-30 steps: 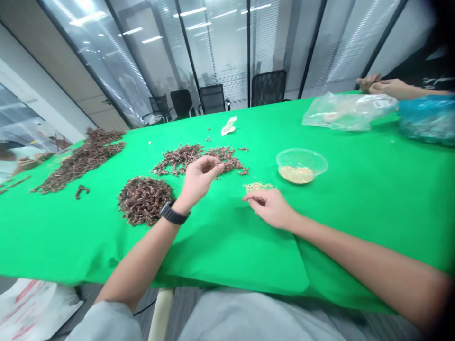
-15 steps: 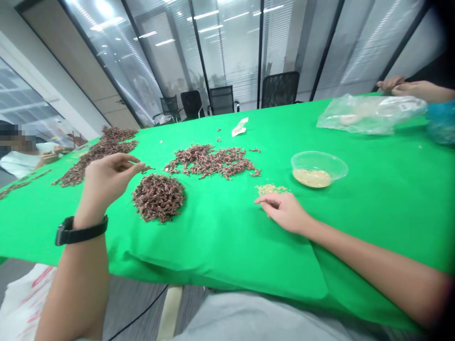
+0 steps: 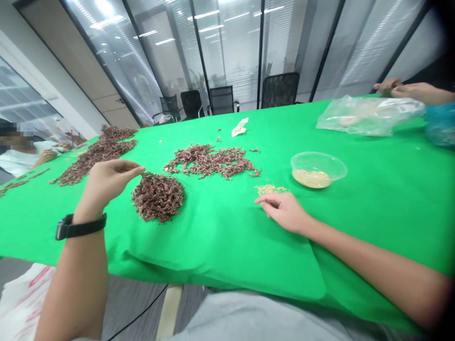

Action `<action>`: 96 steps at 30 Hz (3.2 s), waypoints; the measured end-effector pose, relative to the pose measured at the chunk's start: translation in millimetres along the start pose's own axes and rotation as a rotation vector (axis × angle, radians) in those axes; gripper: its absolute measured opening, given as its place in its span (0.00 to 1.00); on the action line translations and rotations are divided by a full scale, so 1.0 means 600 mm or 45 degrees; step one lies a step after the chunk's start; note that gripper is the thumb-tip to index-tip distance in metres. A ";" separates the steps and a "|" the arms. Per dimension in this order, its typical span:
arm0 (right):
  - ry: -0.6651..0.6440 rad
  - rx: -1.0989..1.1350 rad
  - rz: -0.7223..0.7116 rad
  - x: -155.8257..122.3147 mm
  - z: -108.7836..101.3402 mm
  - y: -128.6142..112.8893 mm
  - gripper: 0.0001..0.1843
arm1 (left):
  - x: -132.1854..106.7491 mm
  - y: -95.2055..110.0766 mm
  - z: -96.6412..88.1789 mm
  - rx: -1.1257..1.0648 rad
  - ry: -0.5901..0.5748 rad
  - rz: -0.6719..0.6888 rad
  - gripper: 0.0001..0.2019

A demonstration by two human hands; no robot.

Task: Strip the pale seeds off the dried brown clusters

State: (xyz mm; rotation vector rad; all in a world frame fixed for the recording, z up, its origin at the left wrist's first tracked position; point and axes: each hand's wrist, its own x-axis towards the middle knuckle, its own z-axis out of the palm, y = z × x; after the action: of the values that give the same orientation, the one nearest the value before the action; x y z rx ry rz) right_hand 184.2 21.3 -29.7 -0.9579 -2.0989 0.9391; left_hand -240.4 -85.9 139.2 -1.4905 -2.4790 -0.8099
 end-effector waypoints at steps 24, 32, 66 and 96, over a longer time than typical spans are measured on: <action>-0.044 0.020 0.047 0.000 -0.002 -0.004 0.16 | 0.019 0.003 0.025 0.039 -0.078 -0.042 0.23; -0.040 0.019 0.052 0.001 -0.002 -0.002 0.16 | 0.021 0.011 0.033 0.106 -0.064 -0.003 0.21; -0.073 0.006 0.048 0.002 0.002 0.008 0.15 | 0.006 0.069 0.049 0.108 0.152 0.231 0.18; 0.114 -0.621 0.128 0.049 -0.059 0.048 0.06 | -0.037 0.347 0.377 -0.151 -0.509 0.938 0.04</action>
State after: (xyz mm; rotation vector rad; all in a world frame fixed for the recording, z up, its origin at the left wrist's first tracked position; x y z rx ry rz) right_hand 206.1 70.9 -26.1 -1.3296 -2.2639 0.4188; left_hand -17.2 88.4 17.2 -2.5676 -1.8296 -0.5507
